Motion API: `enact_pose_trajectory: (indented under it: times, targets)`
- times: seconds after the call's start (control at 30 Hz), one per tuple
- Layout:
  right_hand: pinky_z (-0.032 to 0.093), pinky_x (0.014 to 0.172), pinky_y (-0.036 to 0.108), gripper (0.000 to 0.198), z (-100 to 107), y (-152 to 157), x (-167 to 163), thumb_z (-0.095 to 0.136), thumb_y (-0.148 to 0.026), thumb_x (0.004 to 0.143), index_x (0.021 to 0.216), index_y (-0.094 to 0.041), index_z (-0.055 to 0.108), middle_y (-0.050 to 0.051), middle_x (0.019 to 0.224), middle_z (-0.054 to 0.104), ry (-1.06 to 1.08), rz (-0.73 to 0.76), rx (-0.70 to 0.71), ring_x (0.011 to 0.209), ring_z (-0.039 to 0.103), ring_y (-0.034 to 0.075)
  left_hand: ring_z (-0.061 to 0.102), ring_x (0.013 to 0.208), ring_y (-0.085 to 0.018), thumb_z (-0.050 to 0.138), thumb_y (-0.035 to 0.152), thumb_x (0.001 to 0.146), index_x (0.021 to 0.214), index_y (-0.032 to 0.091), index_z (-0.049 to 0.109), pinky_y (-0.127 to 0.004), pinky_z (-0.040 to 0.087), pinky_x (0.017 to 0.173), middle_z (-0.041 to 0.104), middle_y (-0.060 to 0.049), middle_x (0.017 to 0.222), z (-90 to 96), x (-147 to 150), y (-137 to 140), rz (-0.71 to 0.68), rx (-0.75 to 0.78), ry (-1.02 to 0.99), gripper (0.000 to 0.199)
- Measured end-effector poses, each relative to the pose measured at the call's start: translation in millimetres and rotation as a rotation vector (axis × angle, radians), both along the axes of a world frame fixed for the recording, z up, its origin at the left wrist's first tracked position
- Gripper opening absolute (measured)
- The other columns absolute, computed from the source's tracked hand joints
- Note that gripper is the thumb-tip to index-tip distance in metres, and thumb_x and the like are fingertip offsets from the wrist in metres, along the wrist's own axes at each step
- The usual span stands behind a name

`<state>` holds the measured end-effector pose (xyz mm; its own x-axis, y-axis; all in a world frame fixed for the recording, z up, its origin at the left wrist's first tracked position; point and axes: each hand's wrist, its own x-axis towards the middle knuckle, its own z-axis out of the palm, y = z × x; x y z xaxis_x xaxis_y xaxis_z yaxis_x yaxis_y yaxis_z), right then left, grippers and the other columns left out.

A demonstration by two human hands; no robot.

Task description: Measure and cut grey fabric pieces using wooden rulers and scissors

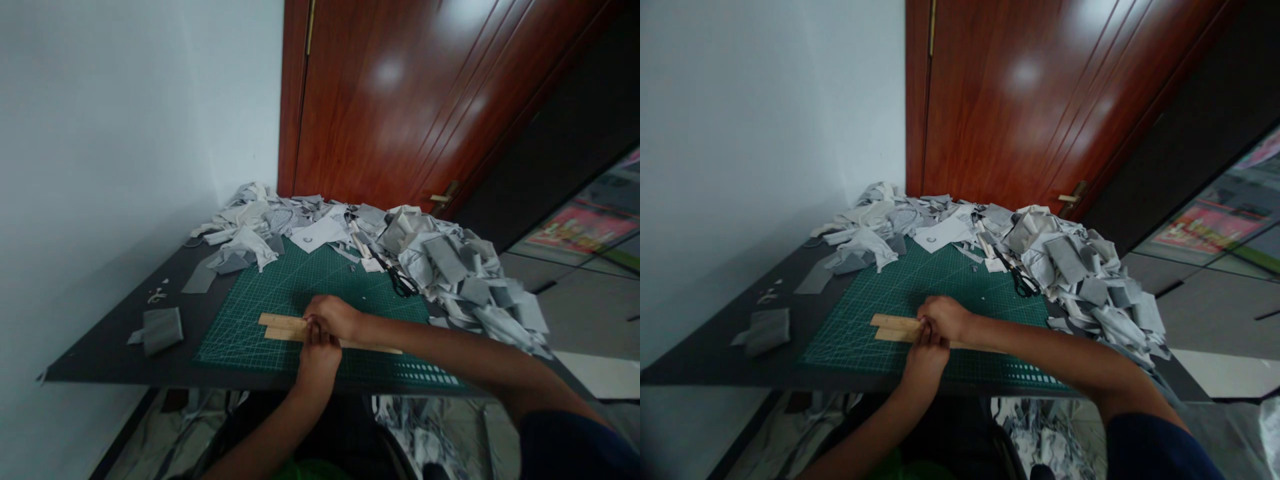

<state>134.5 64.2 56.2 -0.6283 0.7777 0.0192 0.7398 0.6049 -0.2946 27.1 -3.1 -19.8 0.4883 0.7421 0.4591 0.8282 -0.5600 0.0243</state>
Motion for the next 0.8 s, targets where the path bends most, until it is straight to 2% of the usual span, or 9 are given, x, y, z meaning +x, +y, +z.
enact_pose_trajectory:
  times: [0.17, 0.37, 0.53, 0.63, 0.8]
  targets:
    - [0.043, 0.062, 0.025, 0.015, 0.2, 3.2, -2.3, 0.062, -0.008, 0.088, 0.079, -0.013, 0.072, 0.005, 0.077, 0.068, -0.120, 0.036, 0.031, 0.068, 0.059, 0.016, 0.068, 0.118, -0.039, 0.062, 0.001, 0.087, 0.114, 0.004, 0.076, -0.050, 0.057, 0.101, 0.072, -0.027, 0.117, -2.1, -0.3, 0.2, 0.002, -0.008, 0.019, 0.030]
    - [0.042, 0.061, 0.026, 0.015, 1.9, 2.0, 2.1, 0.061, -0.010, 0.090, 0.081, -0.013, 0.073, 0.007, 0.080, 0.070, -0.238, 0.030, 0.074, 0.066, 0.059, 0.017, 0.066, 0.122, -0.037, 0.060, 0.000, 0.087, 0.115, 0.004, 0.075, -0.048, 0.056, 0.102, 0.071, -0.026, 0.122, -4.9, 1.2, 1.2, 0.015, 0.008, 0.050, 0.032]
    - [0.043, 0.064, 0.027, 0.017, 10.0, -4.1, 8.9, 0.061, -0.010, 0.092, 0.081, -0.013, 0.073, 0.008, 0.083, 0.072, -0.285, 0.032, 0.075, 0.070, 0.062, 0.018, 0.068, 0.119, -0.032, 0.058, -0.002, 0.087, 0.117, 0.005, 0.073, -0.044, 0.056, 0.102, 0.071, -0.024, 0.123, -3.3, 1.8, 0.2, 0.042, 0.046, 0.067, 0.035]
    - [0.043, 0.068, 0.029, 0.019, 15.9, -9.3, 13.5, 0.059, -0.009, 0.093, 0.082, -0.013, 0.073, 0.009, 0.084, 0.073, -0.303, 0.043, 0.072, 0.074, 0.063, 0.020, 0.070, 0.114, -0.032, 0.060, -0.001, 0.087, 0.117, 0.003, 0.073, -0.044, 0.056, 0.101, 0.072, -0.023, 0.119, -1.3, 0.9, -0.6, 0.029, 0.056, 0.067, 0.034]
    - [0.044, 0.075, 0.031, 0.017, 23.8, -18.9, 25.1, 0.057, -0.008, 0.094, 0.086, -0.013, 0.072, 0.010, 0.089, 0.072, -0.310, 0.050, 0.062, 0.082, 0.064, 0.021, 0.069, 0.115, -0.031, 0.060, 0.002, 0.088, 0.117, 0.007, 0.073, -0.045, 0.056, 0.100, 0.072, -0.021, 0.122, -0.8, -0.1, -0.7, 0.021, 0.044, 0.063, 0.032]
